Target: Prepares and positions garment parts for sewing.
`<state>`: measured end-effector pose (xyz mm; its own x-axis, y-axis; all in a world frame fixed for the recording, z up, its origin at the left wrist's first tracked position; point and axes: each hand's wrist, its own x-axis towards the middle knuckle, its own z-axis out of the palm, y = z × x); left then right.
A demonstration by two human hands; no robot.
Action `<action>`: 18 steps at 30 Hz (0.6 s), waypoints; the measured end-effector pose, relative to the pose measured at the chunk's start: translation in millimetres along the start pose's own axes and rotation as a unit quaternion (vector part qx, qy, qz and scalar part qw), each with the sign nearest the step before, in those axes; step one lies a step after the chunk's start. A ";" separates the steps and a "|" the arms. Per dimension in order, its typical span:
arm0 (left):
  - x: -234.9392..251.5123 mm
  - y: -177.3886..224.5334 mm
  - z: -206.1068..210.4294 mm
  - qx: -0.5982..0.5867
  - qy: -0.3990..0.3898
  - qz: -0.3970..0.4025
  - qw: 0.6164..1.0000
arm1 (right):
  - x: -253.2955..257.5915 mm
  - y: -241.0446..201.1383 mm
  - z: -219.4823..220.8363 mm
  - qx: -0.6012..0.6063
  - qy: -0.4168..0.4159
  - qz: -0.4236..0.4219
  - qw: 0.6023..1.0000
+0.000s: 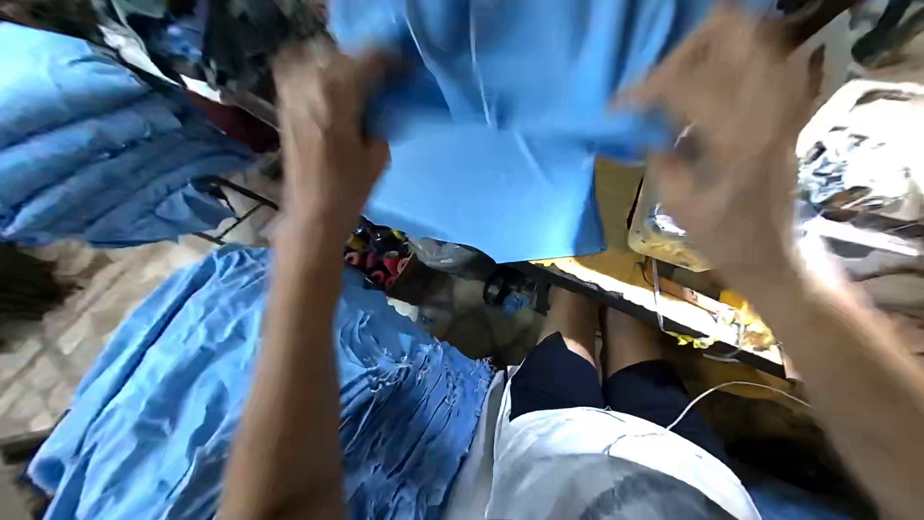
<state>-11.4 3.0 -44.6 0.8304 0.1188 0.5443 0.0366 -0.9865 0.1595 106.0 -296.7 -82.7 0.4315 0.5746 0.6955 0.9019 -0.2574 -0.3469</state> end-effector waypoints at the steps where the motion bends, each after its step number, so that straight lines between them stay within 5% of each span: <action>1: -29.4 -8.9 29.0 -0.084 0.028 0.019 0.996 | -19.7 4.5 22.7 0.008 -0.009 -0.027 1.000; 4: -89.4 -11.0 86.8 -0.323 0.047 -0.010 0.945 | -70.9 19.0 74.0 0.084 -0.020 0.009 0.996; 7: -98.3 1.4 108.5 -0.174 0.049 -0.023 0.983 | -80.2 16.8 96.1 0.138 -0.021 0.173 0.975; 10: -72.5 3.3 141.9 -0.010 0.063 -0.010 0.998 | -62.0 24.3 111.7 0.017 -0.011 0.195 0.981; 13: -60.4 -19.6 187.5 -0.007 -0.016 -0.087 0.996 | -49.4 49.9 144.4 -0.042 -0.121 0.247 0.961; 18: -63.9 -28.4 203.1 -0.046 0.037 -0.097 0.994 | -52.7 30.6 141.5 -0.109 -0.197 0.138 0.964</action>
<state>47.5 0.6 -251.2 0.7690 0.3168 0.5552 0.1377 -0.9302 0.3401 108.0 -224.9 -219.0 0.6535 0.7003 0.2871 0.7549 -0.5756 -0.3143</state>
